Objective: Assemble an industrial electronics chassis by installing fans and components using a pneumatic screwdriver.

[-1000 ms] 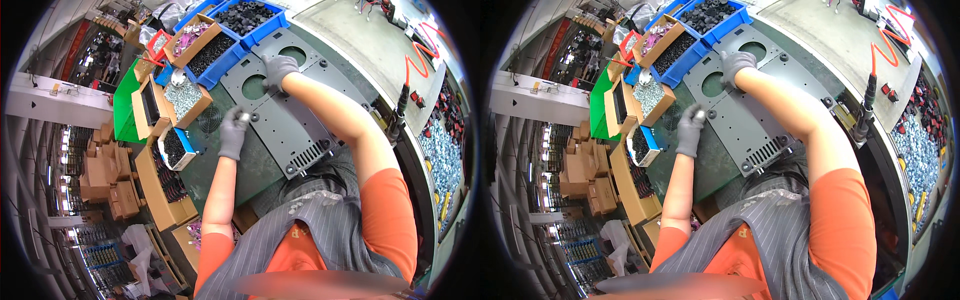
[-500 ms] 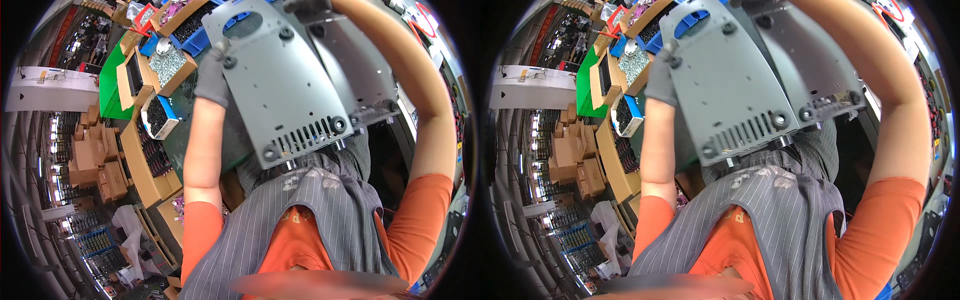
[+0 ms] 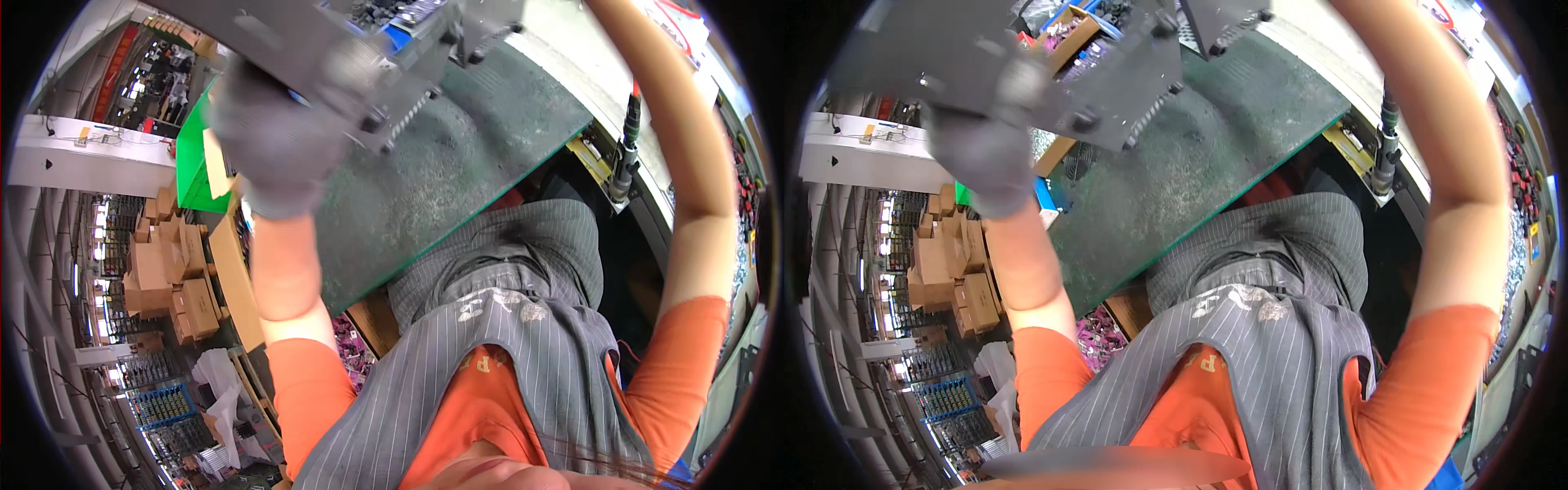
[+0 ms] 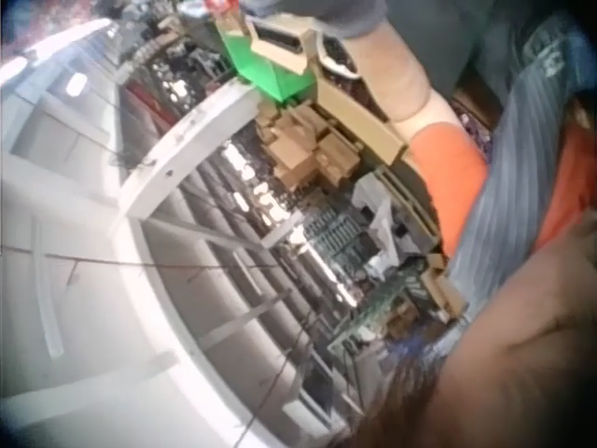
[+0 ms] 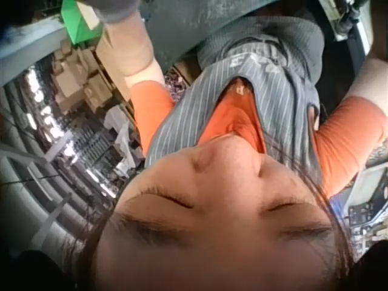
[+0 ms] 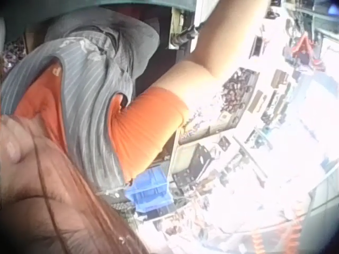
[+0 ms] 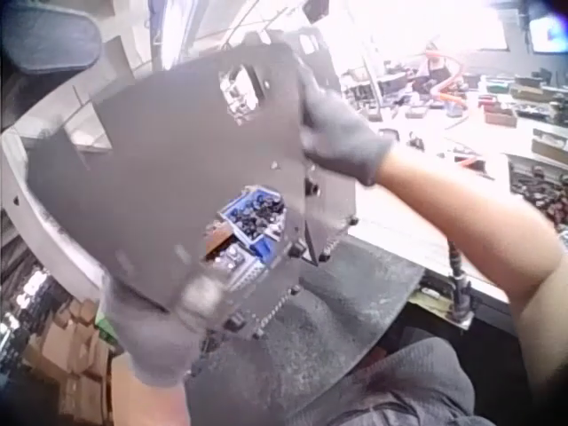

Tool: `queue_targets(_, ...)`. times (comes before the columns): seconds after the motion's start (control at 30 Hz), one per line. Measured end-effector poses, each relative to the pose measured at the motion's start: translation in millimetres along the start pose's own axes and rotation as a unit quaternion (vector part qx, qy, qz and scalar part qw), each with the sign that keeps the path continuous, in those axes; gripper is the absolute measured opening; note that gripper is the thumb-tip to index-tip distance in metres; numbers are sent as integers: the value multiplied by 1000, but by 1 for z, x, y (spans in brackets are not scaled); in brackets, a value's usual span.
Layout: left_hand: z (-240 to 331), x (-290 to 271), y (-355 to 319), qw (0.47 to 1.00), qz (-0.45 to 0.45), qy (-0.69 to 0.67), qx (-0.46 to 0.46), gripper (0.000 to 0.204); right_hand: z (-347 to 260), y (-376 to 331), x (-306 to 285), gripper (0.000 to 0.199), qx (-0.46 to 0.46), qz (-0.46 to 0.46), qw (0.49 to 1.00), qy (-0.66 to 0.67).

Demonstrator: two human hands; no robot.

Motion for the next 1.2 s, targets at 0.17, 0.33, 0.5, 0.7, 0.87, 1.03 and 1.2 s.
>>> queue_targets(0.17,8,20,-80,992,-119,1,-35,11,25,-108,33,101,119,-115,985,42)
queue_targets(0.33,-22,-15,-121,963,51,-154,-213,38,24,-161,3,90,70,-14,997,-11)
queue_targets(0.5,-96,-28,-217,855,53,-157,-491,38,49,-227,7,93,197,-251,946,-63)
queue_targets(0.7,-58,21,-252,838,-125,-184,-499,37,56,-285,-11,77,193,-278,928,-159)
queue_targets(0.87,-37,44,-274,902,-183,35,-390,44,72,-282,8,44,270,-355,895,-23)
queue_targets(1.03,-36,59,-270,913,-205,51,-349,41,79,-297,44,27,284,-428,858,-4)
queue_targets(1.2,-42,79,-264,918,-226,72,-318,34,78,-291,83,20,314,-399,862,18)
Point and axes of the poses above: each hand's wrist, its own y-axis towards the middle knuckle, its own x-axis out of the palm, z = x × y, the point moved 9 cm from there along y, towards the middle knuckle, and after that the axes turned 3 degrees about -y, right-handed, at the moved point
